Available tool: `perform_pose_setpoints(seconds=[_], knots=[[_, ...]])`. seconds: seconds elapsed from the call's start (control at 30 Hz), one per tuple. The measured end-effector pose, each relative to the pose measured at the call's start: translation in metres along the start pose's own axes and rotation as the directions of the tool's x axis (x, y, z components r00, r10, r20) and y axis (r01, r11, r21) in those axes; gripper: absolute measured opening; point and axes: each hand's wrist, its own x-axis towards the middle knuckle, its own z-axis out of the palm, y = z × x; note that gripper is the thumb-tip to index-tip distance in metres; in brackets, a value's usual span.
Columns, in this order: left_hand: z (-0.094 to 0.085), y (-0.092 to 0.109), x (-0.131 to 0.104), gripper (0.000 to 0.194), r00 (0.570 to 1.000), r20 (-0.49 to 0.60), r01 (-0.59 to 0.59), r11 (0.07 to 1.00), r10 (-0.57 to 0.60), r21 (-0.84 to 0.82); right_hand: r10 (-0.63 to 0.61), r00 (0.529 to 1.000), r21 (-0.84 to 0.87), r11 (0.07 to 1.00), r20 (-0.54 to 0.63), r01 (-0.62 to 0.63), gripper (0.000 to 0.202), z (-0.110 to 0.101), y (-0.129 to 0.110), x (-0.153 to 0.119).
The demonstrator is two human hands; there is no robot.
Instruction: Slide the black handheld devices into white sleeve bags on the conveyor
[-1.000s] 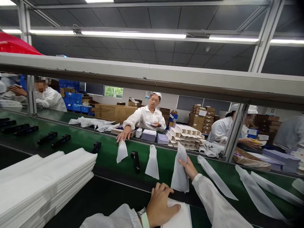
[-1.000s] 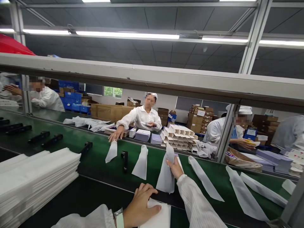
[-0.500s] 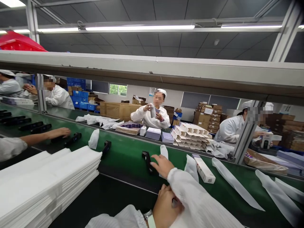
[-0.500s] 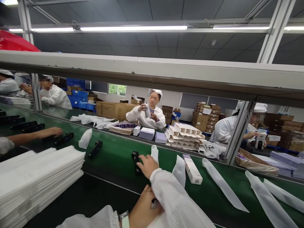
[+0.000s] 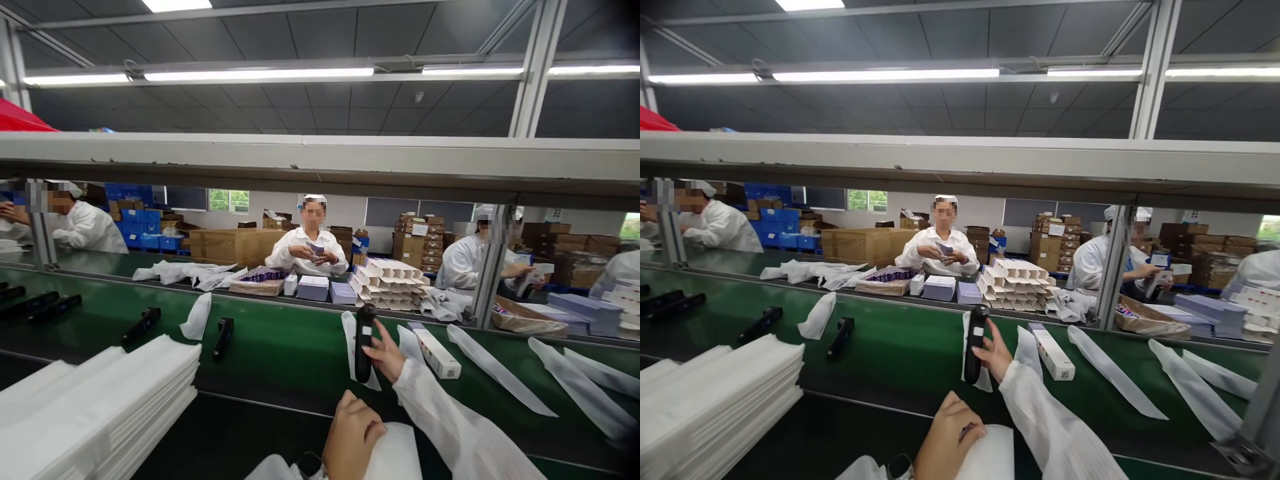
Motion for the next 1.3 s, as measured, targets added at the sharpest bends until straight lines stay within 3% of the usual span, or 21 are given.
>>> perform_pose_setpoints(seconds=[0.13,0.2,0.33,0.53,0.73,1.0,1.1,1.17,1.23,1.3], knots=[[-0.006,0.010,-0.006,0.006,0.999,-0.033,-0.019,0.993,0.023,0.117,0.032,0.995,-0.002,0.999,-0.099,-0.032,0.108,-0.026,-0.041,-0.036],[-0.009,0.011,-0.007,0.006,0.993,-0.022,-0.111,0.970,0.118,0.214,0.037,0.993,-0.036,0.998,-0.111,-0.042,0.109,-0.030,-0.052,-0.048],[-0.012,0.008,-0.009,0.005,0.949,0.006,-0.286,0.854,0.314,0.435,0.044,0.995,-0.067,0.996,-0.084,-0.050,0.110,-0.027,-0.055,-0.063],[-0.013,0.006,-0.009,0.009,0.937,0.083,-0.327,0.770,0.340,0.547,0.035,0.993,-0.134,0.990,-0.111,-0.049,0.103,-0.012,-0.049,-0.069],[-0.014,0.005,-0.009,0.009,0.949,0.048,-0.294,0.823,0.311,0.485,0.071,0.988,-0.225,0.969,-0.138,-0.101,0.085,-0.002,-0.045,-0.071],[-0.023,0.022,-0.006,0.017,0.983,-0.025,-0.177,0.974,0.183,0.141,0.107,0.975,-0.250,0.956,-0.194,-0.154,0.047,-0.003,-0.048,-0.069],[-0.032,0.032,0.004,0.019,0.991,-0.085,-0.105,0.994,0.108,0.034,0.101,0.990,-0.206,0.971,-0.099,-0.119,0.042,-0.002,-0.042,-0.069],[-0.041,0.039,0.012,0.021,0.991,-0.118,-0.068,0.997,0.064,-0.031,0.113,0.993,-0.143,0.984,0.046,-0.105,0.039,-0.003,-0.042,-0.070],[-0.052,0.046,0.019,0.024,0.989,-0.144,-0.056,0.995,0.044,-0.078,0.166,0.955,-0.096,0.985,0.247,-0.146,0.039,-0.003,-0.045,-0.072],[-0.062,0.052,0.023,0.025,0.986,-0.158,-0.064,0.993,0.047,-0.104,0.216,0.881,-0.061,0.976,0.422,-0.210,0.047,-0.002,-0.050,-0.078]])
